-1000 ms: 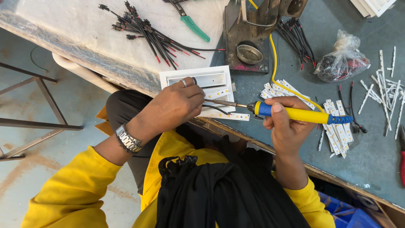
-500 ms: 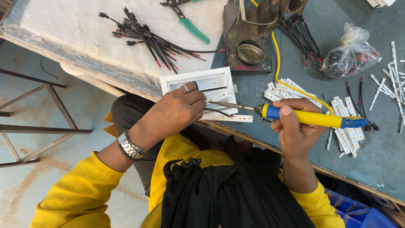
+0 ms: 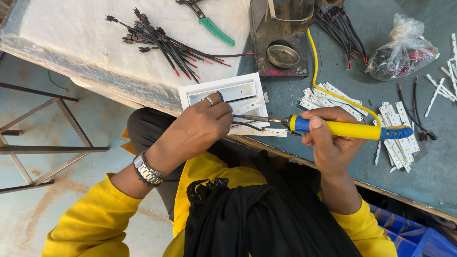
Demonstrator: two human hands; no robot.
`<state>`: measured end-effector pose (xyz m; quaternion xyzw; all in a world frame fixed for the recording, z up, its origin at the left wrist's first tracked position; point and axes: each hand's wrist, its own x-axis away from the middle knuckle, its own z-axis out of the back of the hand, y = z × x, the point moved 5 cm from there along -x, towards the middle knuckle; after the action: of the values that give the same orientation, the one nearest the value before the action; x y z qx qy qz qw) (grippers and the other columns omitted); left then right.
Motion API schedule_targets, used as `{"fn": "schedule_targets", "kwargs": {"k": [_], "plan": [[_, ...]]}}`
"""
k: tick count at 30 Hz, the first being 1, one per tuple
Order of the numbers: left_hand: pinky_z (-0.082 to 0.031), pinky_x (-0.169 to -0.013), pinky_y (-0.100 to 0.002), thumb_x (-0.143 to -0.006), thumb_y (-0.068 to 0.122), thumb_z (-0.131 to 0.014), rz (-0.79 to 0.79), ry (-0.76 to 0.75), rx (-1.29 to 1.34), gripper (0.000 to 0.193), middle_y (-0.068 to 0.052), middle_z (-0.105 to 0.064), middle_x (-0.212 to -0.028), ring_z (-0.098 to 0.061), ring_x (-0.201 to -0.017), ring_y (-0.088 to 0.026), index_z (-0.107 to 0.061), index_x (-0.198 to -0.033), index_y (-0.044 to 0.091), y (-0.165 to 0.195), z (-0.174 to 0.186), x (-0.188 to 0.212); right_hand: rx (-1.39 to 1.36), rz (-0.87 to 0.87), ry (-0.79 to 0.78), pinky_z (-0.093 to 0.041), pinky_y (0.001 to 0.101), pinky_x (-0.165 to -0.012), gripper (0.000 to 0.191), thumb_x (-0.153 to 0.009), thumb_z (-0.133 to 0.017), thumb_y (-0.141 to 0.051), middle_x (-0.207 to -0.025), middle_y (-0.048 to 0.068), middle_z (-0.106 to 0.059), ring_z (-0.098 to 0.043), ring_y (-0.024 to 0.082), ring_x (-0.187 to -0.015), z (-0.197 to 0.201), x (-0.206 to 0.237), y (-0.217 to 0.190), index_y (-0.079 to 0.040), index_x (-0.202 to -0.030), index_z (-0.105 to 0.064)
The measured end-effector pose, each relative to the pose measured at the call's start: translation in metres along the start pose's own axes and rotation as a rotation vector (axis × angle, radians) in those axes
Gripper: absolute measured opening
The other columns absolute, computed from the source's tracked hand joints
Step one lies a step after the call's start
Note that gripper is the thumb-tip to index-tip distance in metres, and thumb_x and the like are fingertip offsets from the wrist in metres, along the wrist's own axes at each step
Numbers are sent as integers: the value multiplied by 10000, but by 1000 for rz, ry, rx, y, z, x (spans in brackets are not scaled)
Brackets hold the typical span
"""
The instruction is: The person solders LED strips into a white plastic housing. They position the strips, apply solder with a soldering iron, and connect wires to the strips. The person works at a bench with tools and components visible.
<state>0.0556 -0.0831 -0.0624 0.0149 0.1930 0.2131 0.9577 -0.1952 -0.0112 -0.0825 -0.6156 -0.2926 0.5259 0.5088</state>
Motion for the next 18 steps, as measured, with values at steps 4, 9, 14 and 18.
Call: {"fn": "schedule_targets", "kwargs": {"k": [4, 9, 14, 18], "plan": [[-530, -876, -359, -840, 101, -660, 6, 7, 17, 64, -85, -628, -928, -600, -1006, -288, -640, -839, 40, 0, 0, -1, 5, -1, -1, -463, 166, -511, 192, -1047, -693, -147, -752, 73, -666, -603, 63, -553, 1, 1, 1, 45, -1048, -694], [-527, -885, -365, -845, 93, -666, 24, 5, 49, 64, -86, -645, -970, -605, -1018, -283, -639, -858, 37, 0, -1, -3, -16, 19, 22, -454, 159, -505, 199, -1057, -693, -160, -733, 68, -664, -600, 66, -543, 10, -1, 0, 39, -1051, -698], [-528, -891, -374, -844, 116, -688, 21, 11, 62, 99, -89, -654, -991, -606, -1030, -291, -644, -875, 33, -1, -3, -6, -12, 11, 39, -458, 163, -506, 204, -1057, -693, -157, -742, 71, -666, -598, 66, -540, 16, -3, 0, 47, -1051, -698], [-527, -904, -369, -852, 109, -690, 27, 10, 74, 99, -88, -666, -1025, -609, -1048, -282, -656, -897, 28, -3, -4, -8, -2, 12, 13, -466, 171, -527, 207, -1062, -691, -152, -730, 62, -653, -599, 67, -550, 12, -3, 3, 54, -1056, -703]]}}
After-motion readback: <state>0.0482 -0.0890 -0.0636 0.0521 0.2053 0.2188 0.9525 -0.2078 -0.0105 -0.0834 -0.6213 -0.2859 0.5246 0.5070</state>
